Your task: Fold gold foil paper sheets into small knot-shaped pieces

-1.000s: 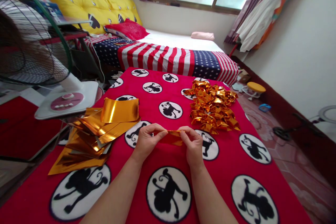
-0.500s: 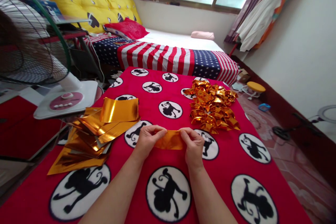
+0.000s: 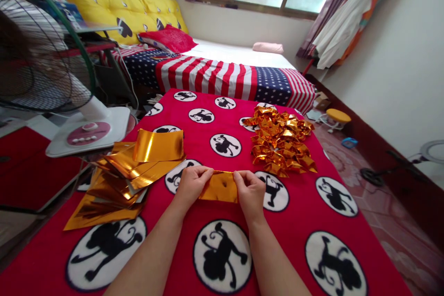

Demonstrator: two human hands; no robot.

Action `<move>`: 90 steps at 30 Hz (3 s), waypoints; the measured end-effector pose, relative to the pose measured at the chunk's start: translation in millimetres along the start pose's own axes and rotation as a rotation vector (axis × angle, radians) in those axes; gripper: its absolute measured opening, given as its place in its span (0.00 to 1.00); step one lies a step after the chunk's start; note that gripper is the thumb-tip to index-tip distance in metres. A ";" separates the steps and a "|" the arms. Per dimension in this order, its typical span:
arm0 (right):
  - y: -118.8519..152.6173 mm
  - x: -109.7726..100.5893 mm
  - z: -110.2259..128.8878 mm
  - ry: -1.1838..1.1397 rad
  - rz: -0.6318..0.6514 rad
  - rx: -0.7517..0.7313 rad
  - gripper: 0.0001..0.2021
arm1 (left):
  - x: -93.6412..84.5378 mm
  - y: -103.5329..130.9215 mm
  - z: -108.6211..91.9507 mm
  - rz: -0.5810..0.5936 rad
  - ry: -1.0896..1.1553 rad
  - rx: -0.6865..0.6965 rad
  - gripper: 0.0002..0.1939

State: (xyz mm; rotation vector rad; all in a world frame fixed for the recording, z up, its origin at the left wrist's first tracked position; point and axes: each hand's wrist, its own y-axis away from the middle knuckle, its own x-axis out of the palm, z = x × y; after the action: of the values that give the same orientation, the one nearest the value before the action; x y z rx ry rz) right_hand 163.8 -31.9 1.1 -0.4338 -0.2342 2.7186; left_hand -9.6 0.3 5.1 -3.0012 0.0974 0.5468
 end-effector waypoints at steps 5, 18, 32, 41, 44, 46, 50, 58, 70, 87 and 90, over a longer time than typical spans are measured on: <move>1.6 1.4 0.2 0.338 0.047 -0.058 0.13 | 1.3 3.5 -0.3 -0.140 -0.399 0.066 0.12; 3.5 5.0 1.4 0.665 0.046 -0.085 0.07 | 6.9 8.4 -2.5 -0.222 -0.564 0.002 0.04; 6.2 6.9 12.2 0.780 0.120 -0.285 0.09 | 3.6 7.6 -1.9 -0.108 -0.635 -0.004 0.07; 47.6 56.0 37.2 0.610 0.460 -0.273 0.34 | 1.7 5.7 -0.1 -0.061 -0.660 -0.055 0.12; 49.2 49.0 29.9 0.639 0.470 -0.270 0.37 | 2.6 5.5 0.4 -0.077 -0.644 -0.040 0.10; 48.0 37.9 23.7 0.679 0.469 -0.293 0.38 | 3.4 6.2 -0.3 -0.089 -0.642 -0.032 0.08; 47.8 10.6 10.7 0.759 0.436 -0.351 0.41 | 4.7 7.7 -1.7 -0.113 -0.645 -0.024 0.08; 51.6 -19.3 -3.2 0.948 0.444 -0.352 0.39 | 3.3 7.0 -7.6 -0.098 -0.681 -0.019 0.08; 55.4 -10.6 -12.7 1.039 0.414 -0.436 0.32 | 57.3 34.4 -32.9 0.443 -0.510 0.340 0.36; 54.8 -12.2 -8.2 1.029 0.384 -0.390 0.32 | 35.5 25.6 -6.9 0.304 -0.677 0.239 0.37; 54.2 -12.2 -7.8 1.026 0.392 -0.385 0.34 | 24.0 21.4 2.4 0.214 -0.765 0.208 0.36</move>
State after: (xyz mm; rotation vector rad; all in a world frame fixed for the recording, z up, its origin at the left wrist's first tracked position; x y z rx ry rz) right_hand 158.8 -85.5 -14.9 -2.0442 -0.3962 2.3777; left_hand 10.3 -21.9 -7.3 -2.3961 0.3855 1.5399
